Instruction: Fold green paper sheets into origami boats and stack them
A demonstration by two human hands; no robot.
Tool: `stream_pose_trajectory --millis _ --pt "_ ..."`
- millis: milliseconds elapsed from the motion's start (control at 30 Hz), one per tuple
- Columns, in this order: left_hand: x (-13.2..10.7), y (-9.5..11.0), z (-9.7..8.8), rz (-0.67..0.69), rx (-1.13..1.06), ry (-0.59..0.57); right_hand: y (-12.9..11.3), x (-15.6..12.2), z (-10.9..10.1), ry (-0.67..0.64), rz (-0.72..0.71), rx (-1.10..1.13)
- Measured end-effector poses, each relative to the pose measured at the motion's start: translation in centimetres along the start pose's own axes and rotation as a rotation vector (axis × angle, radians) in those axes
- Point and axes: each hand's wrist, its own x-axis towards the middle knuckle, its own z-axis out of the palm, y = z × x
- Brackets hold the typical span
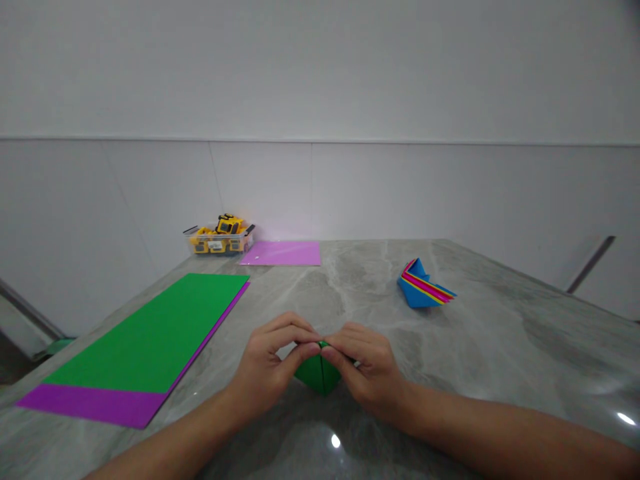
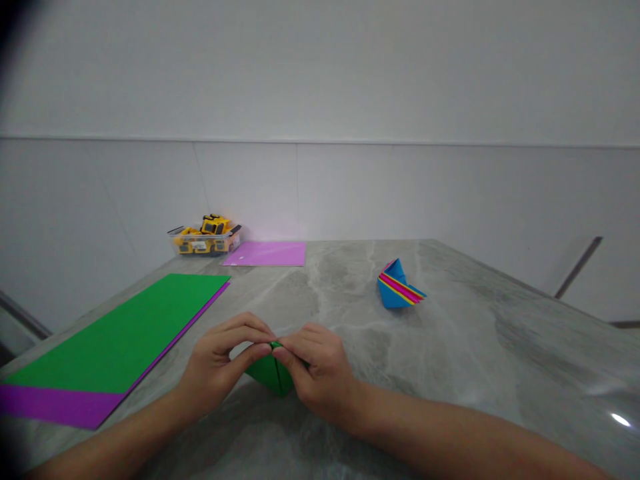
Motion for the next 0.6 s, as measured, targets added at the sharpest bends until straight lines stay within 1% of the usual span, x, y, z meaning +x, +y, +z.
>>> stream_pose_trajectory --millis 67,167,300,433,500,600 --pt "0.00 0.13 -0.01 -0.003 0.025 -0.004 -0.14 0.03 0.00 0.003 0.008 -0.002" --pt "-0.08 0.26 0.11 0.028 0.061 0.005 -0.19 -0.09 0.15 0.026 0.009 -0.006" --pt "-0.37 0.50 0.46 0.101 0.110 0.043 -0.19 -0.07 0.33 0.098 -0.059 -0.039" --pt "-0.55 0.68 0.81 0.147 0.148 0.069 -0.33 0.10 0.46 0.112 -0.091 -0.077" --pt "-0.59 0.68 0.87 0.119 0.156 0.078 -0.41 0.07 0.56 0.122 -0.079 -0.083" --pt "-0.70 0.62 0.79 0.020 0.137 0.079 -0.50 -0.01 0.67 0.142 -0.050 -0.036"
